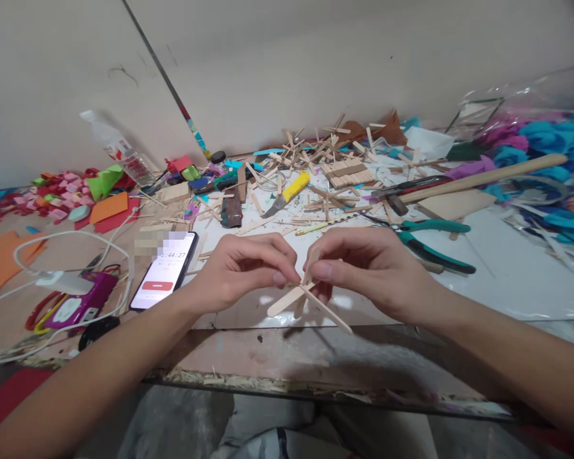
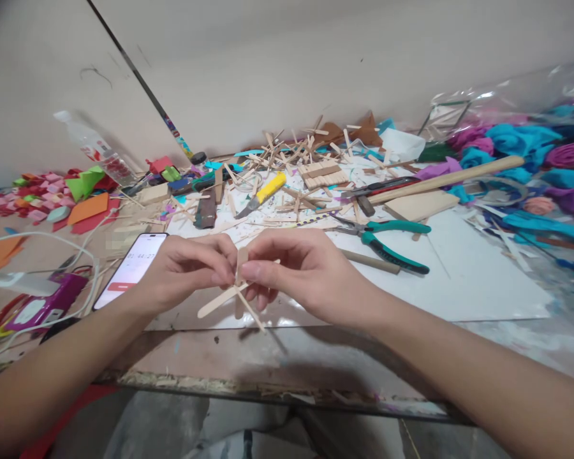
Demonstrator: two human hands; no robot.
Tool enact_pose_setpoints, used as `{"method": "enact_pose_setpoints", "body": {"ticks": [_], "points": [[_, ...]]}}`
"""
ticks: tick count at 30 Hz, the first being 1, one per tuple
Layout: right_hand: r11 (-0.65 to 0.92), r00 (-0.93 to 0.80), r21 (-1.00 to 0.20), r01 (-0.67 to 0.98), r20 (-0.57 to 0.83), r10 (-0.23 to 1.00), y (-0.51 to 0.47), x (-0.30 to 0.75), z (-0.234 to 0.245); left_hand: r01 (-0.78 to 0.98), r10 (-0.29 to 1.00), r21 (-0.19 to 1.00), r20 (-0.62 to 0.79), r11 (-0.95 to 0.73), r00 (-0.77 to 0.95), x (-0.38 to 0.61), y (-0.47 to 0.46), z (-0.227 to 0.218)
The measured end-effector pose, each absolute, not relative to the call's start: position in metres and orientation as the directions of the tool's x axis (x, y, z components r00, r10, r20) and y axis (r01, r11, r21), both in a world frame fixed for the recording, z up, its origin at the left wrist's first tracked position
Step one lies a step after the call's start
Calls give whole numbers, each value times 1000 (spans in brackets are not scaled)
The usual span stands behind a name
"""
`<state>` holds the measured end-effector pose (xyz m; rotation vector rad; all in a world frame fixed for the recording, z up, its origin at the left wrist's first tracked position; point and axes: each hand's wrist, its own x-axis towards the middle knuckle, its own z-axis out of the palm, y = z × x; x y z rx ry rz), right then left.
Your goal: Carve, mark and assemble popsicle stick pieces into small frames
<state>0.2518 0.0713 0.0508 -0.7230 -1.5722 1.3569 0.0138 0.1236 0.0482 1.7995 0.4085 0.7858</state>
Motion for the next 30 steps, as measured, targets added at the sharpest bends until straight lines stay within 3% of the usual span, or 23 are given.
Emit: {"method": "enact_pose_setpoints", "body": {"ticks": [4, 8, 11, 15, 21, 26, 30], "points": [[383, -339, -922, 57, 343, 876, 71, 250, 54, -157, 629, 968, 248, -198, 737, 17, 124, 43], [298, -327, -954, 13, 278, 903, 72, 250, 51, -114, 664, 991, 134, -73, 736, 20, 123, 41], [177, -371, -982, -71, 191, 909, 74, 250, 51, -56, 663, 997, 80, -58, 744, 21, 123, 41], [74, -450, -997, -35, 82, 889, 76, 252, 55, -31, 642, 999, 43, -30, 766, 21, 122, 43], [133, -413, -991, 15, 115, 904, 74, 252, 59, 55, 599, 998, -55, 18, 799, 20, 121, 43], [35, -431, -998, -57, 56, 900, 71, 247, 56, 84, 560, 996, -51, -32, 827, 17, 121, 41], [44, -378, -998, -41, 56, 924, 68, 244, 51, 112, 545, 991, -54, -73, 837, 16, 123, 43]]}}
